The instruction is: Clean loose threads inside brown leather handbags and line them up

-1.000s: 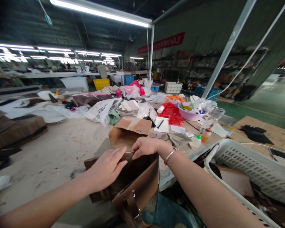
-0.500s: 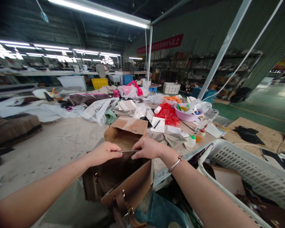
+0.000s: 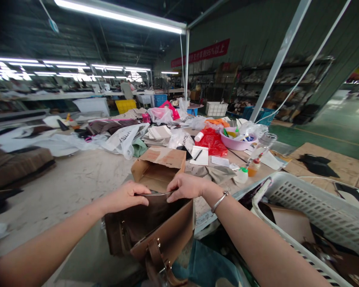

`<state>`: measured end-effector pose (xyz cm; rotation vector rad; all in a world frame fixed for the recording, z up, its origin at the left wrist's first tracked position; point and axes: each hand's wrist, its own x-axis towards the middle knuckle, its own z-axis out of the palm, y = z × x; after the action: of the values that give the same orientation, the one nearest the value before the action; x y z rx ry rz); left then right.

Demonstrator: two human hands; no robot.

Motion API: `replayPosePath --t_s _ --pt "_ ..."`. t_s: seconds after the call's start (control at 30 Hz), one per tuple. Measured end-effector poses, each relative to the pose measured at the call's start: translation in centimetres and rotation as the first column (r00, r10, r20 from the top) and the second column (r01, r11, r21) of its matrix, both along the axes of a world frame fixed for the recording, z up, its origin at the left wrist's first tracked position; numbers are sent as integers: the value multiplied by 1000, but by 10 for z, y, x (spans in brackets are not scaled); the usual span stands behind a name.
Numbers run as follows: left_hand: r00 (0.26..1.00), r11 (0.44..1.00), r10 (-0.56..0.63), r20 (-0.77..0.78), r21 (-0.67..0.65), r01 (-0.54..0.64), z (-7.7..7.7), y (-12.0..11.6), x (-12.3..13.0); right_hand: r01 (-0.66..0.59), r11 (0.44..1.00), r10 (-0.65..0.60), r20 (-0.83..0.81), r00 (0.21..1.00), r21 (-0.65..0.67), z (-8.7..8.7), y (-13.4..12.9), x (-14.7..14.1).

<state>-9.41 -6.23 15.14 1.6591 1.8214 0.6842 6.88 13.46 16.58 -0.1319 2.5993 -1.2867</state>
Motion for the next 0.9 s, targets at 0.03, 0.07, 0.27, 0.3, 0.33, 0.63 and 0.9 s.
replayPosePath --t_s 0.03,0.07,0.27,0.3,0.33,0.63,0.9 --pt "1000 1000 -19 -7 -7 19 2 -4 -3 9 1000 -9 10 1000 1 0 1 0" --pt "1000 1000 -24 -15 -17 24 4 -8 -6 16 1000 -16 17 1000 -2 -1 1 -1" --pt "998 998 -23 56 -51 26 -12 -17 -22 -43 998 45 45 998 -46 -5 1 -5" --pt "994 998 -34 99 -58 40 -17 -16 -24 -48 998 51 46 998 -48 -6 1 -6" --pt "990 996 -43 135 -68 52 -21 -16 -26 -52 998 54 46 997 -45 -6 0 -6" --pt "1000 999 -11 7 50 10 -14 -37 -23 -21 999 19 70 997 32 -6 2 -12" --pt "981 979 151 123 122 -166 -38 -35 -21 -40 999 40 87 995 0 -9 2 -15"
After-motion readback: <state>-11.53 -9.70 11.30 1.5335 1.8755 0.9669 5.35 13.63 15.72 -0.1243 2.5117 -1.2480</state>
